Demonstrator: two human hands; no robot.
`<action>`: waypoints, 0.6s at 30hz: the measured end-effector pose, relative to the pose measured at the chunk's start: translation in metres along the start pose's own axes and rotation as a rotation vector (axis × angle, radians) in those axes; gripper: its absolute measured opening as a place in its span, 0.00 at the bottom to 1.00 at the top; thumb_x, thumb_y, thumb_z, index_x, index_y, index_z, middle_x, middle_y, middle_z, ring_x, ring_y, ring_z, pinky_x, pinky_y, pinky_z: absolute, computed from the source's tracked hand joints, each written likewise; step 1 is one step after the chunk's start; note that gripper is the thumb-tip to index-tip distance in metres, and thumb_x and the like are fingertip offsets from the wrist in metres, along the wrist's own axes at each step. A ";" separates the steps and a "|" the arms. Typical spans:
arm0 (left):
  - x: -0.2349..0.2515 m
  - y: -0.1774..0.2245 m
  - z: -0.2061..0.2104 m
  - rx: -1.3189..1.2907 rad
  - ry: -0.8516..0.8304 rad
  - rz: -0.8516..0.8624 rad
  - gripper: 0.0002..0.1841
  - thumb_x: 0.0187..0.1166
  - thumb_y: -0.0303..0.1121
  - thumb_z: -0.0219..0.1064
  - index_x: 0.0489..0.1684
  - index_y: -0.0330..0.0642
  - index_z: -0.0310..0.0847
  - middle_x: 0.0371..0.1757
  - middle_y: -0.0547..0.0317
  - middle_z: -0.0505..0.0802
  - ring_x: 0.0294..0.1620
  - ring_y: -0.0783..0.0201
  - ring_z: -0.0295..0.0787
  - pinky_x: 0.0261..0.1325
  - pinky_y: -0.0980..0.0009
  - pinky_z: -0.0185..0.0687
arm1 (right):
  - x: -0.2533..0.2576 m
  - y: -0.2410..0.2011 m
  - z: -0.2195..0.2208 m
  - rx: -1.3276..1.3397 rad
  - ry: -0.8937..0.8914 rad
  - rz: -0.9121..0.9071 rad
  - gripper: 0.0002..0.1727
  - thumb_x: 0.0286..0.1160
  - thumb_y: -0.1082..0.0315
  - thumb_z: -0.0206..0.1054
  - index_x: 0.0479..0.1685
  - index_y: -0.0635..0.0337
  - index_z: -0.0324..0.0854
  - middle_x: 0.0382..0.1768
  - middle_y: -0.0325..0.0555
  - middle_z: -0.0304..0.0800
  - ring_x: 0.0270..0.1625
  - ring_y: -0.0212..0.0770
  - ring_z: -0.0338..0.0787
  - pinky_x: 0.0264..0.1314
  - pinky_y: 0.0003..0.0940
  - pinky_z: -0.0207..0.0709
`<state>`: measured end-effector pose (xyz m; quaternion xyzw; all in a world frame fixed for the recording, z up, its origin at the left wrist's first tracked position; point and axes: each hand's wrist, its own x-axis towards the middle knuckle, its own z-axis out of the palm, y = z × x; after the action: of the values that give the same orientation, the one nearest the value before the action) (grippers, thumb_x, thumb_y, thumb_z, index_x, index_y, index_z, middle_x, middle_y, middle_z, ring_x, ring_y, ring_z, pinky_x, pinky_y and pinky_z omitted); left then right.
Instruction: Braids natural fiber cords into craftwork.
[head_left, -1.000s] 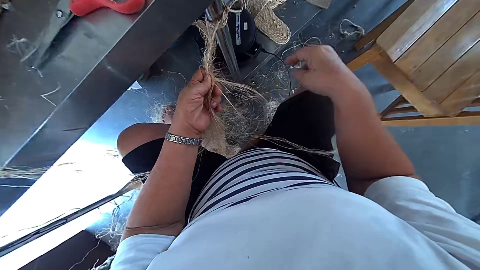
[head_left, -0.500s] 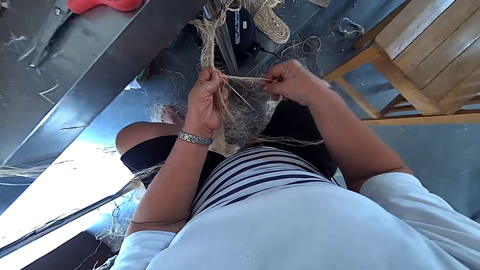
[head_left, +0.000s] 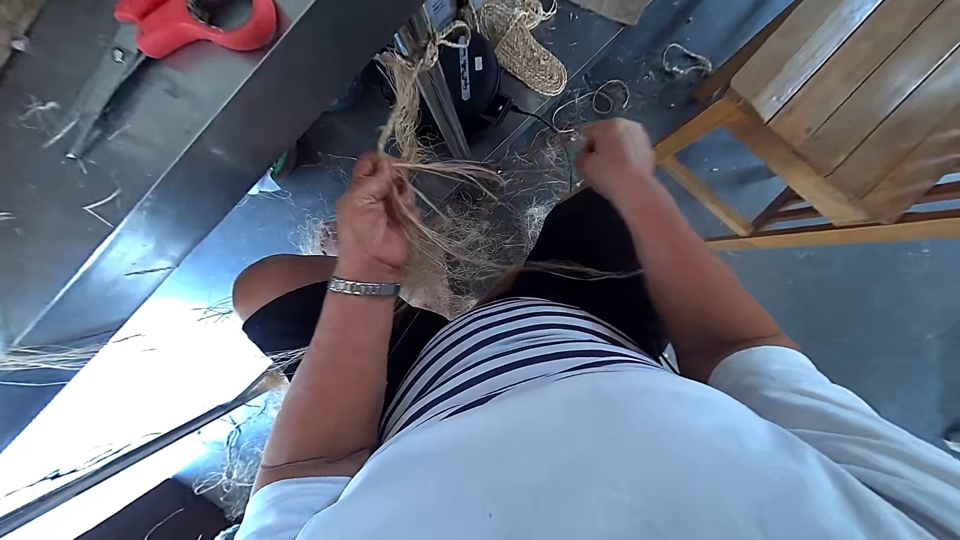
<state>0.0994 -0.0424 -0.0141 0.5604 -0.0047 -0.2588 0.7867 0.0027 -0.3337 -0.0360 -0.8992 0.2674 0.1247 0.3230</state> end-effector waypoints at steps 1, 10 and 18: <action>0.002 0.006 -0.004 0.007 -0.001 0.022 0.17 0.92 0.30 0.41 0.36 0.56 0.75 0.31 0.73 0.87 0.26 0.77 0.81 0.30 0.82 0.79 | -0.006 0.019 -0.010 -0.019 0.051 0.048 0.15 0.78 0.66 0.63 0.48 0.73 0.85 0.53 0.74 0.87 0.62 0.74 0.86 0.60 0.79 0.72; 0.003 -0.002 -0.005 -0.035 -0.055 -0.065 0.17 0.93 0.29 0.41 0.36 0.53 0.74 0.32 0.69 0.87 0.28 0.78 0.83 0.31 0.84 0.80 | -0.063 0.165 -0.068 -0.163 0.106 0.357 0.17 0.83 0.64 0.66 0.61 0.66 0.87 0.60 0.79 0.85 0.66 0.84 0.81 0.65 0.88 0.63; 0.001 -0.012 0.004 0.187 -0.109 -0.079 0.12 0.92 0.29 0.47 0.38 0.52 0.73 0.29 0.71 0.85 0.19 0.81 0.74 0.21 0.87 0.71 | -0.034 0.017 -0.029 0.293 0.235 -0.613 0.20 0.85 0.61 0.60 0.63 0.66 0.86 0.61 0.57 0.88 0.63 0.42 0.88 0.68 0.37 0.82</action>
<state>0.0946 -0.0494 -0.0238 0.6161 -0.0495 -0.3183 0.7188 -0.0336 -0.3501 -0.0091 -0.8901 0.0354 -0.1218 0.4378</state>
